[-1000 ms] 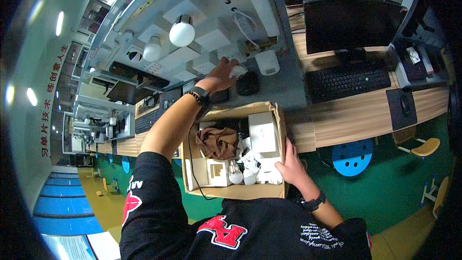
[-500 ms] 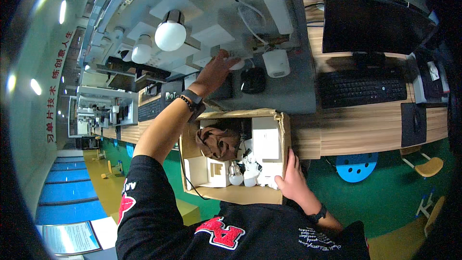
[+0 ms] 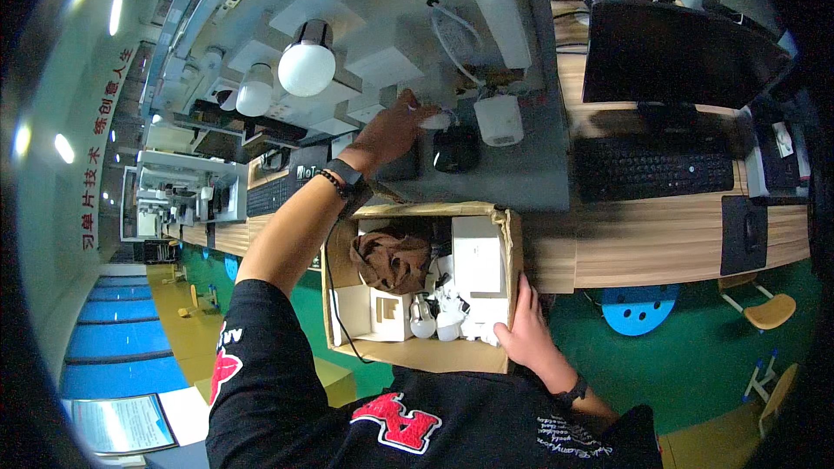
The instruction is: The person takes white light bulbs from a cardboard box and screws them into sockets on a wall-mounted fixture. They repeat this process for multiple sockets, then place the box on the floor and walk away.
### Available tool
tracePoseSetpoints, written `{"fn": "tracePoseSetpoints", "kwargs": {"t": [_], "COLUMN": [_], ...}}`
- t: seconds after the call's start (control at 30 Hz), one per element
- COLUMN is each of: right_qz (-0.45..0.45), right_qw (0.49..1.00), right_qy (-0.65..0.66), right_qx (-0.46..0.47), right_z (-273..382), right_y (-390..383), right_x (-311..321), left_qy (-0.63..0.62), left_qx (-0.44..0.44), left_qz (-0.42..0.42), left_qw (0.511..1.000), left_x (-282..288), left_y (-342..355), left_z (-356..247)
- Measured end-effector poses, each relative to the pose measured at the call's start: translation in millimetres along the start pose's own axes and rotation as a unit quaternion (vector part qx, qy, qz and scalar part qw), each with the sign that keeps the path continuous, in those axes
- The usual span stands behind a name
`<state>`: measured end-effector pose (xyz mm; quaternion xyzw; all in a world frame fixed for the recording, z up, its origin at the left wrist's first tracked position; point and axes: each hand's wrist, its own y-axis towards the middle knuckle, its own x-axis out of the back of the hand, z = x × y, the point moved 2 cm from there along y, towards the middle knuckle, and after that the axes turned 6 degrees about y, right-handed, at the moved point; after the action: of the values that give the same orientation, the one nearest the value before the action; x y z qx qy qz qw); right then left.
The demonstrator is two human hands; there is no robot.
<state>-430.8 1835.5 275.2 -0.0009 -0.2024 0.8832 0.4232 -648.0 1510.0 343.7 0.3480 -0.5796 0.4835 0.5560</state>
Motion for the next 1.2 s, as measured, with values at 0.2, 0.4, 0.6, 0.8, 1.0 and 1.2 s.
{"fn": "tracePoseSetpoints", "kwargs": {"t": [0.2, 0.4, 0.6, 0.8, 1.0, 1.2], "right_qz": [-0.002, -0.009, -0.014, -0.011, 0.013, 0.001], "right_qw": [0.999, 1.0, 0.999, 1.0, 0.999, 0.998], "right_qy": [0.038, 0.026, 0.044, 0.01, 0.002, 0.06], "right_qx": [-0.015, 0.002, 0.017, 0.013, -0.032, -0.017], "right_z": [2, -4, -1, -3, 6, 6], "right_y": [-4, 1, 1, 2, 1, 1], "right_x": [0, 2, 1, -1, 0, 1], "left_qy": [0.022, 0.002, 0.006, 0.036, 0.034, 0.005], "left_qx": [-0.057, 0.032, 0.024, -0.035, -0.04, -0.043], "left_qz": [-0.008, -0.016, -0.021, -0.036, -0.004, -0.07], "left_qw": [0.998, 0.999, 0.999, 0.998, 0.999, 0.997], "left_x": [-16, 10, 1, 1, 7, 9], "left_y": [6, 2, -3, 2, 4, 6], "left_z": [9, -17, -6, -1, 6, 0]}}
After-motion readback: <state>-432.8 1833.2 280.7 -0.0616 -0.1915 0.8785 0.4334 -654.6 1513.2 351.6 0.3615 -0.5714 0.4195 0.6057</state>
